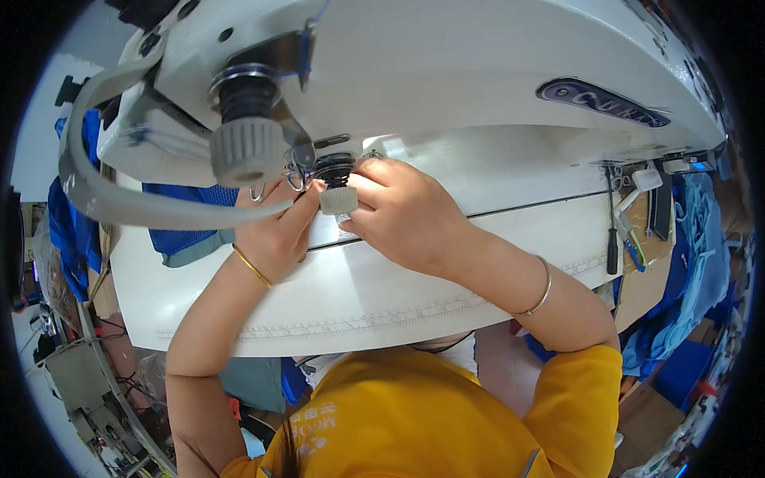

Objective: Sewing fabric and mesh components together using an industrial sewing machine to assemble a part of a bag.

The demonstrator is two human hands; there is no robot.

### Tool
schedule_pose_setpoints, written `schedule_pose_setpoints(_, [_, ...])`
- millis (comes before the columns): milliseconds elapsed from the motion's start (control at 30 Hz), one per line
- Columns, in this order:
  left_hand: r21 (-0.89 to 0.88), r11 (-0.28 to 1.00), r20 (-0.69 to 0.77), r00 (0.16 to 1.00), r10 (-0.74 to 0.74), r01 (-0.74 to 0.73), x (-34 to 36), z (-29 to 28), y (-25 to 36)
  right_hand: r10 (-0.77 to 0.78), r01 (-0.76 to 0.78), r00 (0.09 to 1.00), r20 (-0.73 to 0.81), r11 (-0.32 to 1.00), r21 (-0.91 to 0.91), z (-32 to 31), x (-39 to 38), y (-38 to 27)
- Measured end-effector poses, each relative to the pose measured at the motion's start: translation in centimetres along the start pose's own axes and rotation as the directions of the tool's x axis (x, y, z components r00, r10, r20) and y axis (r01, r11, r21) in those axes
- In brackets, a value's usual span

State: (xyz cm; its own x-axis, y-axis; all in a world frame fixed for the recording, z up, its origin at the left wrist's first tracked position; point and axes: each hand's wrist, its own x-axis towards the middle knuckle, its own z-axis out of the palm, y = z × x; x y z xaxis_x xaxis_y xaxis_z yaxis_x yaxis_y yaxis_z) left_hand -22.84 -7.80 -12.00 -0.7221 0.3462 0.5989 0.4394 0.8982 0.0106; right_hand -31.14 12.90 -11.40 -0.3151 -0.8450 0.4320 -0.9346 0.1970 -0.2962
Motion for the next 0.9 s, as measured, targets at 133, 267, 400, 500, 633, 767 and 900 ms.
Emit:
schedule_pose_setpoints(133, [-0.015,1.0,-0.008,1.0,-0.015,0.015,0.09,0.04,-0.29,-0.02,0.02,0.999,-0.036,1.0,0.006,0.49,0.26,0.38])
schedule_pose_setpoints(267, [-0.013,0.999,0.029,0.999,-0.043,0.043,0.12,0.05,-0.36,0.013,-0.012,0.999,-0.037,0.999,0.036,0.31,0.22,0.23])
schedule_pose_setpoints(400, [-0.021,0.998,0.034,0.998,-0.051,0.052,-0.04,0.26,-0.41,0.031,-0.031,1.0,0.005,0.999,0.022,0.48,0.12,0.43])
schedule_pose_setpoints(500, [-0.043,0.998,0.007,0.999,-0.047,0.047,0.01,0.28,-0.44,0.032,-0.03,0.999,-0.039,0.999,0.031,0.3,0.27,0.14])
schedule_pose_setpoints(633, [-0.021,0.999,-0.049,0.998,-0.038,0.037,0.11,0.37,-0.72,0.026,-0.025,0.999,-0.031,0.999,0.025,0.21,0.33,0.12])
schedule_pose_setpoints(767, [-0.053,0.998,-0.058,0.997,-0.045,0.042,-0.06,0.67,-0.85,0.086,-0.083,0.992,0.093,0.996,-0.036,-0.03,0.01,0.22])
schedule_pose_setpoints(900, [-0.063,0.997,-0.059,0.997,-0.047,0.043,-0.01,0.72,-0.61,0.101,-0.1,0.991,0.084,0.995,-0.026,0.2,-0.2,0.35])
